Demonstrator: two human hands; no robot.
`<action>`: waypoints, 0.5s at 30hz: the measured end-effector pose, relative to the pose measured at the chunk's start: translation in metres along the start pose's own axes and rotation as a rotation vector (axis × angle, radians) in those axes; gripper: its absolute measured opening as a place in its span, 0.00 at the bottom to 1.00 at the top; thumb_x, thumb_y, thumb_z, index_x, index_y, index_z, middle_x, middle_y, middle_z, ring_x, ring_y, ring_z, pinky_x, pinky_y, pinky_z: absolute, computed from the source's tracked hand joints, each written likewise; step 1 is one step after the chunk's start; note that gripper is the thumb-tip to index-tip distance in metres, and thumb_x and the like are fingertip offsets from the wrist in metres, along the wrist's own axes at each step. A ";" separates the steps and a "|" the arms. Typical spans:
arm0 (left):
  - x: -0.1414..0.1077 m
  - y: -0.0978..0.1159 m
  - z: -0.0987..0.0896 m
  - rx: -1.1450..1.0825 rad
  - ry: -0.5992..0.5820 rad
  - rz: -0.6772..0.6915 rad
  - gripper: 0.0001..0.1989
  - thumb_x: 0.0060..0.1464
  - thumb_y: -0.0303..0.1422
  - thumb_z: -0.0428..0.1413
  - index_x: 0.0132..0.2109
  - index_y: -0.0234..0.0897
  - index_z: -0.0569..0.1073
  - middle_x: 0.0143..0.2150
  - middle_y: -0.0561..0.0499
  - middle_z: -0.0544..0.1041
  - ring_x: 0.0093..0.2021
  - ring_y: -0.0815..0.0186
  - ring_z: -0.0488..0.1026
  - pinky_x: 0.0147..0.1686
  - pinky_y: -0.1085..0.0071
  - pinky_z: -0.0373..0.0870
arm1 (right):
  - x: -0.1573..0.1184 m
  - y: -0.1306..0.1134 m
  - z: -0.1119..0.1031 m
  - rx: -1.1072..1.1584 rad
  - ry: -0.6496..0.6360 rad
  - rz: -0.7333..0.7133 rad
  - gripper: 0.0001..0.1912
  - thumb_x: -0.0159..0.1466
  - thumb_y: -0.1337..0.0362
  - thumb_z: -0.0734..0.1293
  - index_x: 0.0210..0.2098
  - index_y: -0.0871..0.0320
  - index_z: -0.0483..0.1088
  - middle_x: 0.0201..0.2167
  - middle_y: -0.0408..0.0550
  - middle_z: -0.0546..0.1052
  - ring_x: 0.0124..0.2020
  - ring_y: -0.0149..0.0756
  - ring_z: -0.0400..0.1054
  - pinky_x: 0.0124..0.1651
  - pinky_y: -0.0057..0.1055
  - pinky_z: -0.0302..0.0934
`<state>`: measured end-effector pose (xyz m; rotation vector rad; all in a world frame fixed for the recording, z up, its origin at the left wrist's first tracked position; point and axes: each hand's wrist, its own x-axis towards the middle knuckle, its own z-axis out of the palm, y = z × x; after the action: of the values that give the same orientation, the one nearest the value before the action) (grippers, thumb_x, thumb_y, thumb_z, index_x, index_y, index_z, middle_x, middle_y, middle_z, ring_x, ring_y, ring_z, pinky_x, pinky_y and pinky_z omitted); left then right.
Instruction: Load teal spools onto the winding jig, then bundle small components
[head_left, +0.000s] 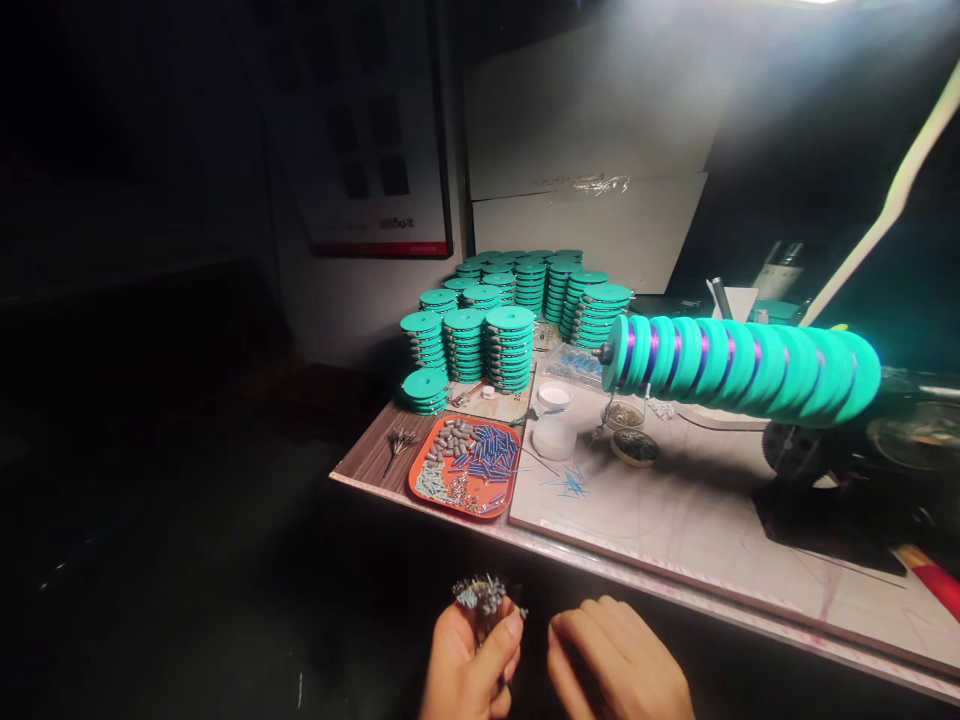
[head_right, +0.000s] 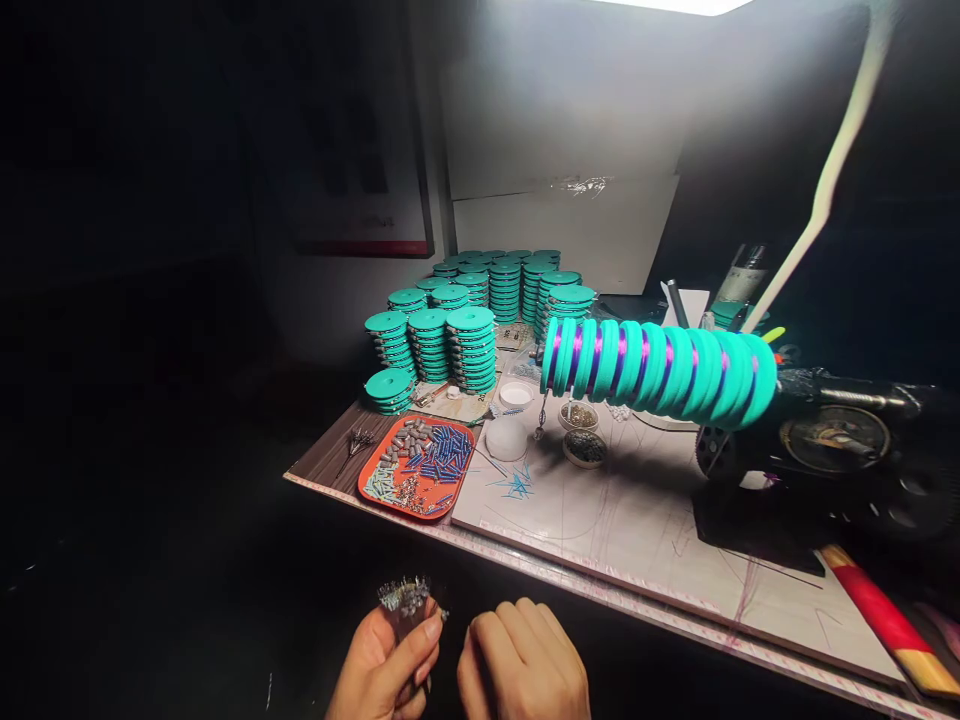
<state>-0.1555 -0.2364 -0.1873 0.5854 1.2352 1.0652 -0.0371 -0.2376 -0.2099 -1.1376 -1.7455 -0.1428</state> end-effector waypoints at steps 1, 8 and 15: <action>0.000 0.000 0.000 0.003 0.025 0.019 0.22 0.29 0.44 0.65 0.26 0.31 0.68 0.14 0.61 0.59 0.14 0.83 0.45 0.13 0.84 0.37 | 0.000 0.000 0.001 -0.005 0.007 0.010 0.13 0.60 0.71 0.56 0.21 0.58 0.62 0.15 0.41 0.61 0.19 0.29 0.51 0.24 0.27 0.45; 0.001 -0.006 -0.002 0.080 0.124 0.108 0.18 0.29 0.42 0.65 0.25 0.32 0.71 0.13 0.61 0.60 0.12 0.82 0.47 0.11 0.83 0.42 | 0.001 0.000 0.000 0.072 0.000 0.066 0.09 0.62 0.67 0.56 0.28 0.58 0.65 0.17 0.41 0.66 0.18 0.27 0.58 0.23 0.24 0.53; -0.002 -0.002 -0.010 0.181 0.070 0.350 0.16 0.35 0.42 0.63 0.25 0.33 0.73 0.18 0.54 0.69 0.18 0.72 0.61 0.21 0.76 0.61 | 0.008 0.000 -0.008 0.168 -0.230 0.023 0.16 0.65 0.60 0.53 0.25 0.55 0.64 0.16 0.37 0.68 0.16 0.24 0.61 0.20 0.20 0.54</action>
<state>-0.1638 -0.2411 -0.1907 0.9358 1.3290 1.2802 -0.0321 -0.2376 -0.1997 -1.0834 -1.9052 0.1527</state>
